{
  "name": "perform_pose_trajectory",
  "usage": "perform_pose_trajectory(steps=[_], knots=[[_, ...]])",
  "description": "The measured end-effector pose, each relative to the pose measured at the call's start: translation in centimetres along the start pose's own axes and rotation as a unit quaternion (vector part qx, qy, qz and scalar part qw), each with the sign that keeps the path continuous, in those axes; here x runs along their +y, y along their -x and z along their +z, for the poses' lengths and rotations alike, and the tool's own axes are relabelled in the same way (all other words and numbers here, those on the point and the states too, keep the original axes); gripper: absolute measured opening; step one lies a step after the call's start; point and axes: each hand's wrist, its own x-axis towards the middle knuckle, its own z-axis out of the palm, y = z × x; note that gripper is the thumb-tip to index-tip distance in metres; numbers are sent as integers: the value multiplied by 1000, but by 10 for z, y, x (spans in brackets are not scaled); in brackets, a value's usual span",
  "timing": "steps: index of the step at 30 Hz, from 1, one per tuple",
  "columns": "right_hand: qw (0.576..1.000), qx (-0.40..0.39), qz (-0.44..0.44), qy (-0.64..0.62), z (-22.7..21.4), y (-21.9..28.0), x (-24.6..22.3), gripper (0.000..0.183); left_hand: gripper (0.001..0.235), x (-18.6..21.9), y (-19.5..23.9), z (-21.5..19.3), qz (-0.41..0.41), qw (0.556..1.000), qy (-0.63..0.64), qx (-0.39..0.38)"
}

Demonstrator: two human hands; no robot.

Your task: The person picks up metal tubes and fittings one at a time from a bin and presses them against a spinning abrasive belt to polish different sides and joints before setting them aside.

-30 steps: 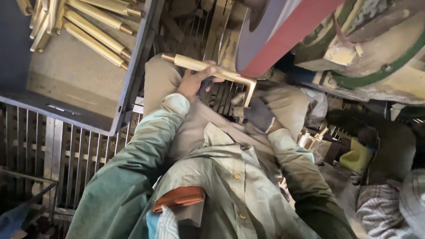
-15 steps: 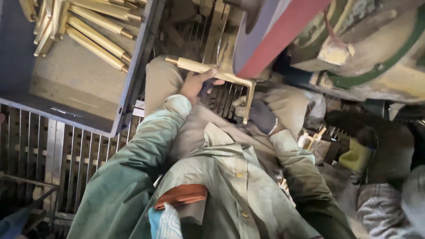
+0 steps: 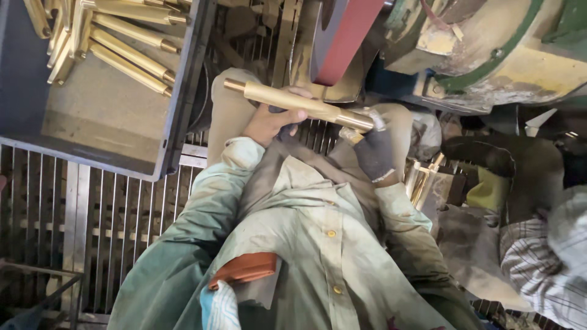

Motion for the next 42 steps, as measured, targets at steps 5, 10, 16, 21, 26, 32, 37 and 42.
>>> perform_pose_trajectory(steps=[5,10,16,21,26,32,37,42], knots=[[998,54,18,-30,-15,13,-19,44,35,14,23,-1,-12,999,-16,46],[993,96,-41,-57,-33,21,-32,41,22,14,52,-43,182,926,-172,283],[991,100,-29,83,-59,33,-31,34,31,12,100,-44,205,765,-569,221],[994,110,-10,-1,-66,43,-3,39,48,21,116,-47,209,733,-634,131],[994,103,16,-25,-71,48,11,37,22,15,90,-45,176,749,-606,203],[993,105,17,-53,-78,42,32,47,32,-3,15,-45,194,866,-374,269],[997,63,49,8,-86,36,33,39,38,-24,-35,-39,13,984,-96,148],[997,74,11,10,-96,24,49,37,34,-55,-54,-42,-39,992,-67,103]])
